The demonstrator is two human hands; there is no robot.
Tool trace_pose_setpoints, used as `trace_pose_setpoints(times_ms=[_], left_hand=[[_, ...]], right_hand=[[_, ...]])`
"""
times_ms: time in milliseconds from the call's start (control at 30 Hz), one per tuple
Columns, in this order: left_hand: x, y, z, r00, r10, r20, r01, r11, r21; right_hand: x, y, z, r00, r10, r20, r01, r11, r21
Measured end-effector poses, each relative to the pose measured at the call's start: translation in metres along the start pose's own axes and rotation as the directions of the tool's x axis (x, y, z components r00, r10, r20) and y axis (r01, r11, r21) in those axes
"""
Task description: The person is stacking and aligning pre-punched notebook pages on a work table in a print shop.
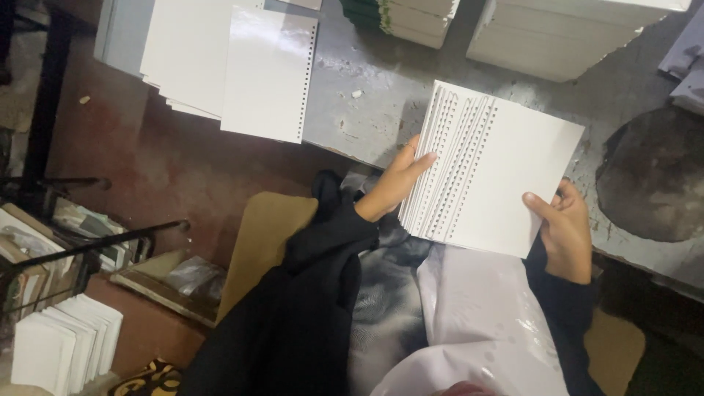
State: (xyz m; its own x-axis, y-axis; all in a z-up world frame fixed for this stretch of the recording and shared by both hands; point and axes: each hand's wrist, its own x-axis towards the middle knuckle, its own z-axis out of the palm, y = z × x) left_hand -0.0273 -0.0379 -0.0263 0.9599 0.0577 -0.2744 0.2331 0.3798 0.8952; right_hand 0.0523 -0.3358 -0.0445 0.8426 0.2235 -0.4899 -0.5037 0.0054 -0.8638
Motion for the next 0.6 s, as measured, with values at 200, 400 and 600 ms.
trace_pose_setpoints(times_ms=[200,400,600], left_hand=[[-0.003,0.014,0.007,0.995,-0.063,-0.071,0.071,0.990,0.122],[-0.007,0.027,0.015,0.991,-0.025,-0.134,0.049,0.982,0.180],[-0.004,0.020,0.015,0.980,-0.036,-0.193,0.073,0.980,0.186]], right_hand=[[-0.005,-0.002,-0.002,1.000,-0.021,0.001,0.021,1.000,0.017],[-0.012,0.001,-0.004,0.997,-0.066,-0.040,0.067,0.997,0.025],[-0.017,0.015,-0.015,0.992,-0.098,-0.074,0.101,0.994,0.042]])
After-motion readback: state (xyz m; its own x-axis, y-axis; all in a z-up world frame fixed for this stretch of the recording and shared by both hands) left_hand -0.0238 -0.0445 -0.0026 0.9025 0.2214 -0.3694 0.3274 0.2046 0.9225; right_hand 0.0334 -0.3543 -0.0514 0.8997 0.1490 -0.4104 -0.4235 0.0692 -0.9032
